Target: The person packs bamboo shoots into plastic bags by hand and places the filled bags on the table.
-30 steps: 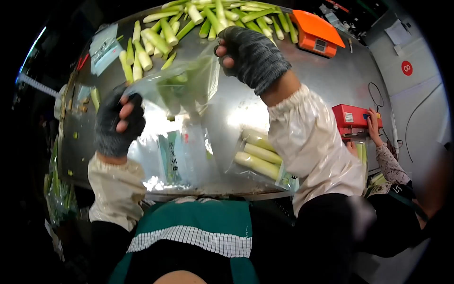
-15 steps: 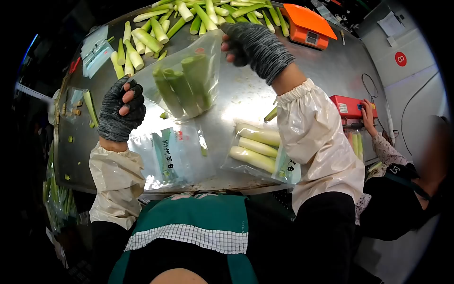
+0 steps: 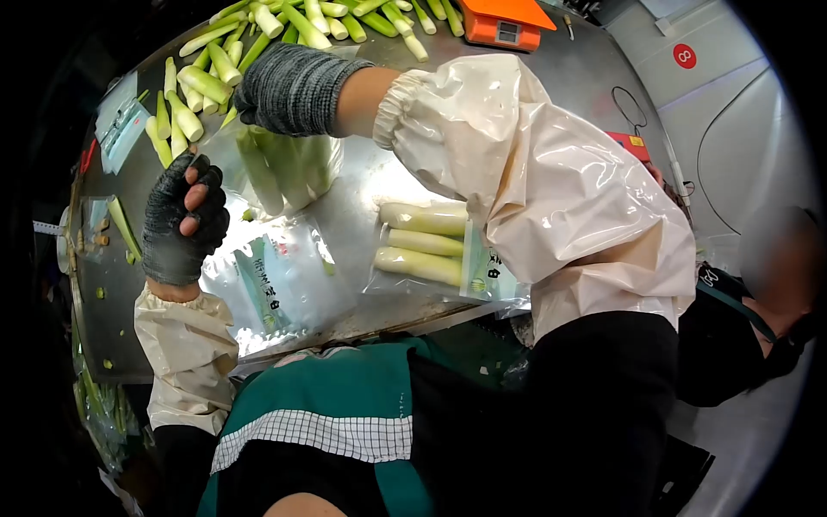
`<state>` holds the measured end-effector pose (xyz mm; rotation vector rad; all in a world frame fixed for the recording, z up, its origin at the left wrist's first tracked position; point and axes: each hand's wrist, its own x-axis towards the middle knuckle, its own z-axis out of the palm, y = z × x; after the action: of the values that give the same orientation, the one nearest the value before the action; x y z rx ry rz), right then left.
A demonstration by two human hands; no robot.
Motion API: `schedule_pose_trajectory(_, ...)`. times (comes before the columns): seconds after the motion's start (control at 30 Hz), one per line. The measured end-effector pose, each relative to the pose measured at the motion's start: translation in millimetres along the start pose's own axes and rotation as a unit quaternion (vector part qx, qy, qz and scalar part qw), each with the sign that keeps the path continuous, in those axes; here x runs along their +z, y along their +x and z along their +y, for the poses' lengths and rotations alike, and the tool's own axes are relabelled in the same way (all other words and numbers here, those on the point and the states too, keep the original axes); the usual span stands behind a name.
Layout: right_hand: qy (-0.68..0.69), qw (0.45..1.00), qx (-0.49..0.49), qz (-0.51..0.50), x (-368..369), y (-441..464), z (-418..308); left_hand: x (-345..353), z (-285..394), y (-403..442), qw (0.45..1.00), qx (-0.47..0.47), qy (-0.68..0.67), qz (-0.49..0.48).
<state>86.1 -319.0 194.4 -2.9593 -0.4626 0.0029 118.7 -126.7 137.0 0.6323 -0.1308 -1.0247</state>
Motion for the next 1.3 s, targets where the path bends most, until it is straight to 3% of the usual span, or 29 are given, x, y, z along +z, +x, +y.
schedule_pose_trajectory(0.07,-0.025,1.0,0.003,0.01,-1.7,4.5,12.1,2.8,-2.5,-0.8,1.0,-0.022,0.001,-0.017)
schedule_pose_trajectory(0.2,0.112,0.99,0.073,0.055,-42.9,-26.0,51.0,-3.6,-1.0,-12.5,0.994,0.045,0.09,-0.033)
schedule_pose_trajectory(0.27,0.092,0.972,0.142,0.161,-58.8,-60.8,53.1,-25.1,0.4,-16.2,0.995,0.043,0.088,-0.035)
schedule_pose_trajectory(0.33,0.088,0.978,0.006,0.191,-52.7,-95.5,87.6,-44.6,-3.2,-18.8,0.999,0.014,0.018,0.036)
schedule_pose_trajectory(0.4,-0.015,0.959,-0.045,0.281,-36.2,-117.1,116.7,-64.7,-7.2,-20.1,0.999,0.0,0.014,0.052)
schedule_pose_trajectory(0.43,-0.015,0.959,-0.044,0.279,-28.3,-131.0,124.7,-71.7,-10.5,-20.7,0.998,-0.017,0.008,0.054)
schedule_pose_trajectory(0.5,-0.18,0.942,0.066,0.275,-12.5,-162.9,135.4,-82.4,-17.7,-21.3,0.997,-0.04,0.0,0.06)
schedule_pose_trajectory(0.57,-0.126,0.942,0.128,0.283,9.2,-195.0,148.9,-87.3,-25.1,-23.4,0.995,-0.044,-0.004,0.095)
schedule_pose_trajectory(0.63,0.119,0.891,0.345,0.27,25.2,-227.7,142.7,-96.9,-30.3,-26.9,0.99,-0.056,-0.018,0.128)
schedule_pose_trajectory(0.67,0.16,0.869,0.347,0.315,42.0,-249.9,156.3,-102.7,-32.3,-28.8,0.99,-0.053,-0.02,0.13)
schedule_pose_trajectory(0.7,0.307,0.807,0.325,0.385,43.0,-259.4,142.8,-107.8,-34.4,-30.6,0.991,-0.057,-0.021,0.121)
schedule_pose_trajectory(0.77,0.412,0.719,0.297,0.474,67.1,-306.3,158.6,-117.4,-40.4,-33.0,0.991,-0.065,-0.025,0.115)
schedule_pose_trajectory(0.8,0.366,0.711,0.344,0.491,73.2,-318.9,151.9,-119.0,-43.8,-32.0,0.991,-0.065,-0.026,0.117)
schedule_pose_trajectory(0.83,0.381,0.713,0.286,0.514,89.4,-340.9,159.9,-119.0,-47.6,-29.6,0.988,-0.075,-0.003,0.138)
schedule_pose_trajectory(0.9,0.341,0.623,0.377,0.594,121.9,-366.7,157.9,-123.0,-60.6,-19.7,0.98,-0.098,0.057,0.161)
schedule_pose_trajectory(0.93,0.259,0.675,0.43,0.54,133.9,-380.0,150.6,-114.7,-67.8,-12.0,0.976,-0.094,0.115,0.16)
schedule_pose_trajectory(1.0,0.346,0.583,0.448,0.582,139.2,-378.4,121.8,-95.8,-82.4,12.5,0.946,-0.144,0.249,0.153)
schedule_pose_trajectory(1.03,0.245,0.65,0.514,0.503,141.2,-380.3,110.5,-88.7,-94.7,26.9,0.935,-0.137,0.3,0.128)
schedule_pose_trajectory(1.07,0.31,0.618,0.466,0.552,161.4,-393.3,115.7,-83.6,-110.7,43.8,0.921,-0.131,0.351,0.104)
schedule_pose_trajectory(1.1,0.35,0.603,0.464,0.546,164.6,-396.8,111.7,-82.1,-131.4,65.1,0.845,-0.051,0.529,0.067)
schedule_pose_trajectory(1.13,0.39,0.587,0.46,0.54,166.6,-396.1,106.1,-79.0,-151.7,88.0,0.729,0.029,0.683,0.027)
schedule_pose_trajectory(1.2,0.373,0.613,0.469,0.514,157.4,-383.9,93.6,-53.7,-182.3,134.3,0.492,0.088,0.861,-0.096)
schedule_pose_trajectory(1.3,0.256,0.725,0.475,0.429,147.2,-380.6,89.4,-23.5,-225.5,185.7,0.43,0.158,0.861,-0.22)
